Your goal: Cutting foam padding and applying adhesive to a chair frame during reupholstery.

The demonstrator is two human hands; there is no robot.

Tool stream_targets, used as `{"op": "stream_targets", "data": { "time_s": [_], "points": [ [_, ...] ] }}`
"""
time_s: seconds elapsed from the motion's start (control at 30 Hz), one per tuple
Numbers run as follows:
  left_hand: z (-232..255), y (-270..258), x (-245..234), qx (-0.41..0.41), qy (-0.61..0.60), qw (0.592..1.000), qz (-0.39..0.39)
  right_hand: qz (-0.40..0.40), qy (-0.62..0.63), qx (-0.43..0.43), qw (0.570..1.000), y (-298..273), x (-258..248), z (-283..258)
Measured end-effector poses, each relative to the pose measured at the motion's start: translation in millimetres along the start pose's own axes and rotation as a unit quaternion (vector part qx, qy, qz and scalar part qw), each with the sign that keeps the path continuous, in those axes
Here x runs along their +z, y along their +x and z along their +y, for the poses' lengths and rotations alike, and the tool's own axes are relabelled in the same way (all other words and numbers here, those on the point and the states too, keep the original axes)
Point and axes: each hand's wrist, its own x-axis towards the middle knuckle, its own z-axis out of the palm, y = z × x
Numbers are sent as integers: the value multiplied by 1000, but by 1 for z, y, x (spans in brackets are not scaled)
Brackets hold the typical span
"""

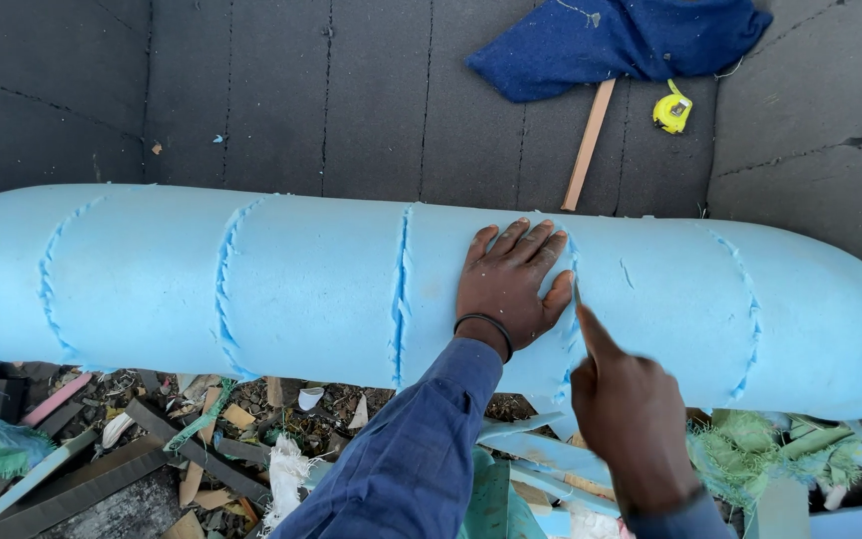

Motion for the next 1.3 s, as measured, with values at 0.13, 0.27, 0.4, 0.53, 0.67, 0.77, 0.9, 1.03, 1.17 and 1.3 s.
{"op": "stream_targets", "data": {
  "time_s": [0.13, 0.27, 0.4, 0.53, 0.67, 0.77, 0.9, 1.03, 1.17, 1.3],
  "points": [
    [1, -1, 2, -15, 15, 999, 27, 29, 49, -42, 998, 20, -5, 3],
    [-6, -1, 9, 1, 1, 1000, -10, -45, 17, 0, 999, -10, -30, 3],
    [-5, -4, 9, -2, 0, 1000, -2, -89, 4, 46, 995, -26, -32, 0],
    [-3, -1, 6, -5, 1, 1000, -12, -44, 6, 15, 999, 4, -11, 2],
    [-5, -5, 11, 1, 1, 1000, -13, -66, 5, 32, 997, -11, -36, -8],
    [-9, -3, 12, 4, 3, 1000, -2, -105, -32, 57, 992, -37, -46, -2],
    [-7, -4, 15, 3, -1, 1000, 17, -69, -76, 60, 993, -56, -21, 18],
    [-4, -1, 9, 3, 6, 1000, 16, -74, -36, 53, 995, -22, -6, 2],
    [-4, -3, 9, 2, 6, 1000, 6, -49, -13, 18, 999, -23, -20, -2],
    [-9, -7, 24, -1, -2, 1000, -3, -122, -79, 63, 987, -63, -22, 21]
  ]
}}
